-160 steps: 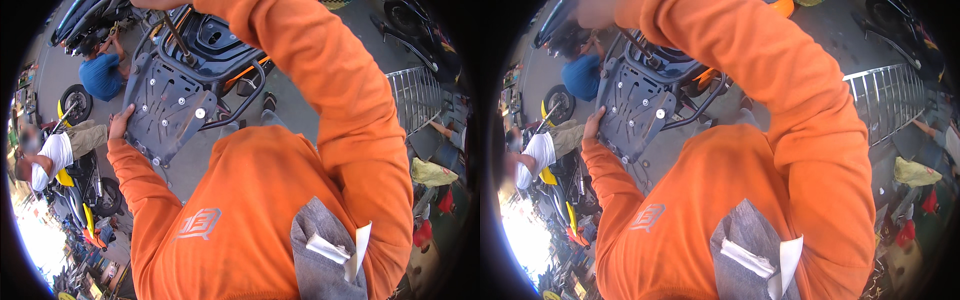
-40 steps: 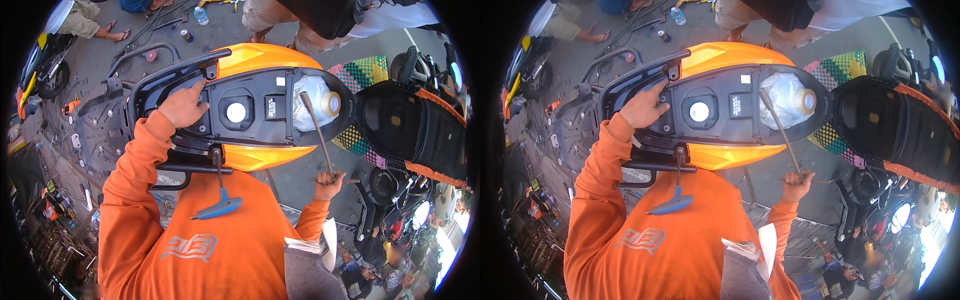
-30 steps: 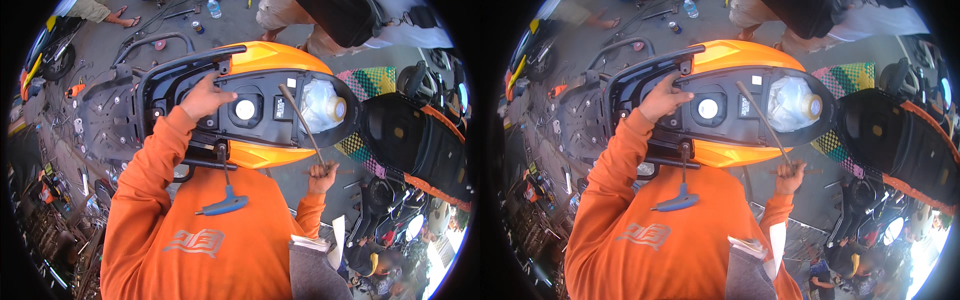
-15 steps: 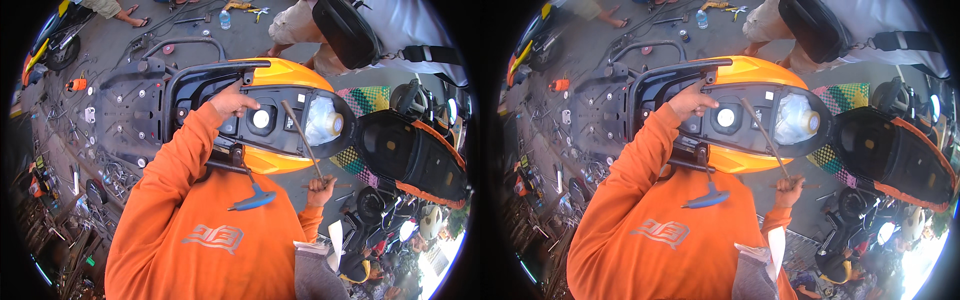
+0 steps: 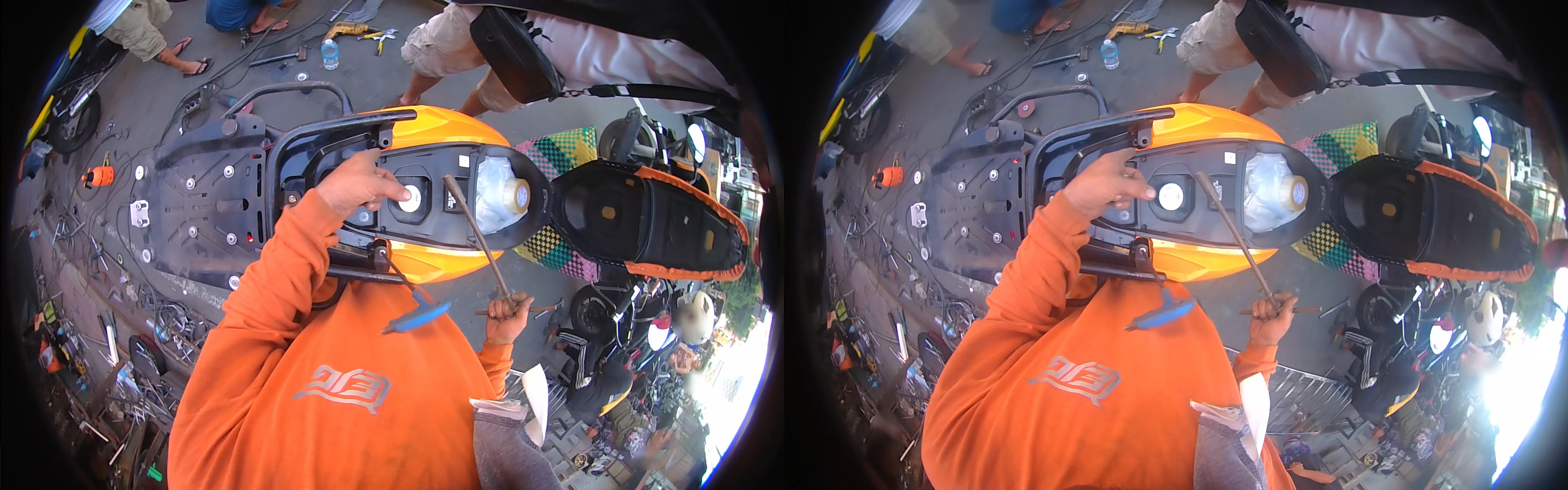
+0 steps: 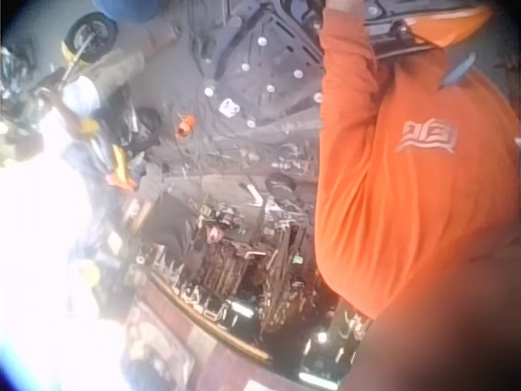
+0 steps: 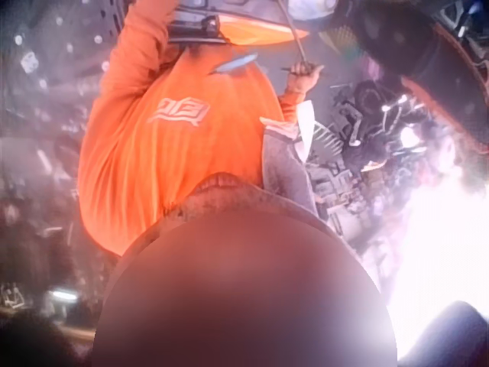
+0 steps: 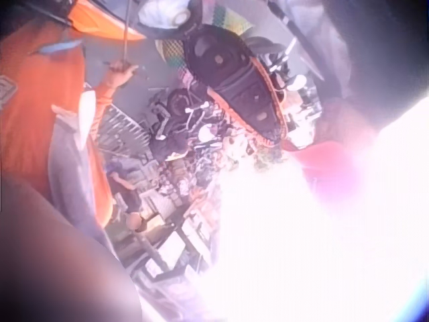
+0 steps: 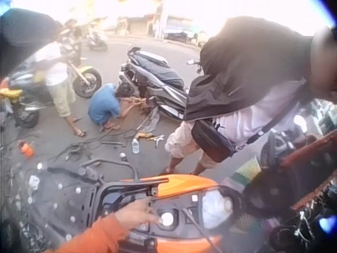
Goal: The person uses a T-handle wrench and a screwdriver to loosen and tighten fasteners on the under-seat area of an orange scooter. They remove a black plastic floorboard, adjust internal components, and reposition the floorboard while working in a busy outdoor repair area.
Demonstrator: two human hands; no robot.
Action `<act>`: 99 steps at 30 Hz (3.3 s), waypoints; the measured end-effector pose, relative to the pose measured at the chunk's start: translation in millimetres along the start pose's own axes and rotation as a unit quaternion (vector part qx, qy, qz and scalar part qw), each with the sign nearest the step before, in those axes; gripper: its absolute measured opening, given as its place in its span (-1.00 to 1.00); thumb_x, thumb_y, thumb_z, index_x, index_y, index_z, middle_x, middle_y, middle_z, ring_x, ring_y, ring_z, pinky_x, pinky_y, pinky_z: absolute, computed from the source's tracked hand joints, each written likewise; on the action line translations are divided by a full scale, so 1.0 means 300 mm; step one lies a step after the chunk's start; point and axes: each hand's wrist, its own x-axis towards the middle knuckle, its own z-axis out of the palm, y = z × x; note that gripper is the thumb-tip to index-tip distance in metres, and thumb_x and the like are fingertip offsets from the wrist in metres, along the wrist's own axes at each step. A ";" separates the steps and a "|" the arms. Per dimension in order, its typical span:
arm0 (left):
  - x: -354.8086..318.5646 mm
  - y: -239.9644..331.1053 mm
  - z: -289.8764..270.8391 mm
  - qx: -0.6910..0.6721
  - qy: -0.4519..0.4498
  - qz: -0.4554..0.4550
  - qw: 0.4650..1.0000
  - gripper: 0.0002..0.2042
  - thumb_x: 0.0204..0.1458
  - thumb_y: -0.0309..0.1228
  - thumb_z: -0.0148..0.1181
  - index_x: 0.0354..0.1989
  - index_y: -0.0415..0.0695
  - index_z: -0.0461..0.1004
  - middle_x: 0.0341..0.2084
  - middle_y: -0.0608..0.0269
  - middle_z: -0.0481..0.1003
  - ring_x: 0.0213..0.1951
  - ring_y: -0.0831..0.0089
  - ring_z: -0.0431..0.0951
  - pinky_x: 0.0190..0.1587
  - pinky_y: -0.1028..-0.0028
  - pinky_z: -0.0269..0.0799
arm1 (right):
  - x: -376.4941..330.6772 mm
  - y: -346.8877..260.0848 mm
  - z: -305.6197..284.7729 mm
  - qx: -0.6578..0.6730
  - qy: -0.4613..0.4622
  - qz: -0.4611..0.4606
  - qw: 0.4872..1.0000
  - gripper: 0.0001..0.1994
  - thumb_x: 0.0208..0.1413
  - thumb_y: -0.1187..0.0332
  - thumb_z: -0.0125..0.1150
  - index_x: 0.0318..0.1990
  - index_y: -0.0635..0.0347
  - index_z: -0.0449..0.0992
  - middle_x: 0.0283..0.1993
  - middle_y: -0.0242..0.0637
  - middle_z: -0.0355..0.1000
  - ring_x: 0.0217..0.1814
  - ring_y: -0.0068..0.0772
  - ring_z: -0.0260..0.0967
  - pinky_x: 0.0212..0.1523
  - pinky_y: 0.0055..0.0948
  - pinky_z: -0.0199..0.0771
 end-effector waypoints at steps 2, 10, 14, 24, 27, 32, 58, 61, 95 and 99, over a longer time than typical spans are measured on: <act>-0.112 0.075 -0.003 0.044 -0.008 0.032 0.998 -0.22 -0.12 -0.62 0.35 0.33 -0.45 0.11 -0.51 0.23 0.41 -0.63 0.64 0.24 -0.61 0.61 0.12 | -0.029 -0.009 -0.004 0.012 0.012 -0.003 1.000 -0.57 0.43 -0.08 -0.16 -0.35 0.05 0.34 -0.70 -0.59 -0.17 -0.71 -0.65 -0.30 -0.60 -0.51 -0.07; -0.347 0.091 0.083 0.050 -0.029 0.103 0.993 -0.17 -0.14 -0.56 0.37 0.29 -0.56 0.00 -0.54 0.19 0.49 -0.61 0.62 0.38 -0.61 0.63 0.22 | -0.149 -0.051 -0.051 0.011 0.022 -0.054 0.998 -0.57 0.41 -0.09 -0.13 -0.36 0.03 0.32 -0.70 -0.61 -0.16 -0.71 -0.67 -0.29 -0.60 -0.52 -0.10; 0.027 -0.002 -0.005 0.018 0.057 -0.013 0.998 -0.60 -0.16 -0.58 0.33 -0.10 -0.29 0.38 -0.60 0.35 0.38 -0.64 0.61 0.28 -0.61 0.53 0.18 | -0.160 -0.028 -0.057 0.057 0.014 -0.053 0.997 -0.55 0.39 -0.11 -0.08 -0.37 0.07 0.32 -0.71 -0.61 -0.15 -0.72 -0.66 -0.24 -0.63 -0.51 -0.02; 0.003 -0.092 -0.066 -0.029 0.004 0.094 0.995 -0.21 -0.04 -0.62 0.27 0.39 -0.34 -0.01 -0.58 0.41 0.28 -0.65 0.66 0.20 -0.63 0.60 0.04 | -0.127 0.004 -0.019 0.070 0.078 -0.057 0.993 -0.57 0.38 -0.10 -0.05 -0.37 0.06 0.32 -0.69 -0.59 -0.15 -0.72 -0.64 -0.21 -0.63 -0.49 -0.01; -0.111 -0.043 -0.040 0.006 0.078 0.107 0.991 -0.14 0.02 -0.56 0.28 0.46 -0.36 -0.12 -0.57 0.41 0.29 -0.64 0.68 0.19 -0.59 0.63 0.10 | -0.081 0.008 0.009 0.047 0.025 -0.050 0.997 -0.56 0.38 -0.13 -0.08 -0.38 0.01 0.32 -0.69 -0.59 -0.17 -0.72 -0.64 -0.24 -0.61 -0.50 -0.05; -0.289 0.013 -0.116 0.115 0.163 0.189 0.962 -0.45 0.09 -0.44 0.31 0.25 -0.38 0.32 -0.55 0.43 0.37 -0.60 0.72 0.26 -0.57 0.65 0.16 | 0.014 0.023 0.042 0.015 -0.013 -0.018 1.000 -0.57 0.38 -0.10 -0.05 -0.39 0.03 0.31 -0.70 -0.58 -0.19 -0.73 -0.63 -0.25 -0.61 -0.48 -0.02; -0.535 -0.352 0.070 0.458 0.070 0.085 0.882 -0.47 0.07 -0.37 0.29 0.21 -0.30 0.36 -0.50 0.12 0.55 -0.45 0.35 0.54 -0.34 0.37 0.44 | 0.169 0.074 -0.070 0.073 -0.052 0.010 0.996 -0.55 0.35 -0.09 0.02 -0.40 0.08 0.32 -0.69 -0.62 -0.20 -0.69 -0.65 -0.27 -0.57 -0.49 -0.07; -0.562 -0.387 0.071 0.485 0.011 0.040 0.873 -0.45 0.06 -0.30 0.31 0.20 -0.30 0.37 -0.48 0.08 0.57 -0.42 0.28 0.59 -0.31 0.33 0.48 | 0.087 0.094 -0.088 0.074 -0.041 0.001 0.996 -0.57 0.36 -0.09 -0.01 -0.40 0.05 0.34 -0.70 -0.61 -0.19 -0.69 -0.65 -0.25 -0.57 -0.49 -0.06; -0.406 -0.818 0.494 0.459 -0.123 0.017 0.880 -0.41 -0.05 -0.44 0.28 0.23 -0.26 0.35 -0.54 0.28 0.40 -0.46 0.46 0.46 -0.39 0.40 0.41 | -0.201 0.124 -0.579 0.187 -0.194 0.134 0.954 -0.60 0.28 -0.07 0.14 -0.46 -0.01 0.36 -0.75 -0.56 -0.05 -0.74 -0.59 -0.21 -0.59 -0.46 0.04; -0.372 -0.855 0.637 0.502 -0.161 -0.001 0.850 -0.42 0.01 -0.35 0.25 0.25 -0.25 0.35 -0.44 0.15 0.49 -0.33 0.34 0.54 -0.25 0.35 0.46 | -0.080 0.053 -0.637 0.177 -0.196 0.168 0.950 -0.62 0.26 -0.03 0.16 -0.47 0.00 0.36 -0.73 -0.55 0.03 -0.75 -0.59 -0.18 -0.59 -0.45 0.07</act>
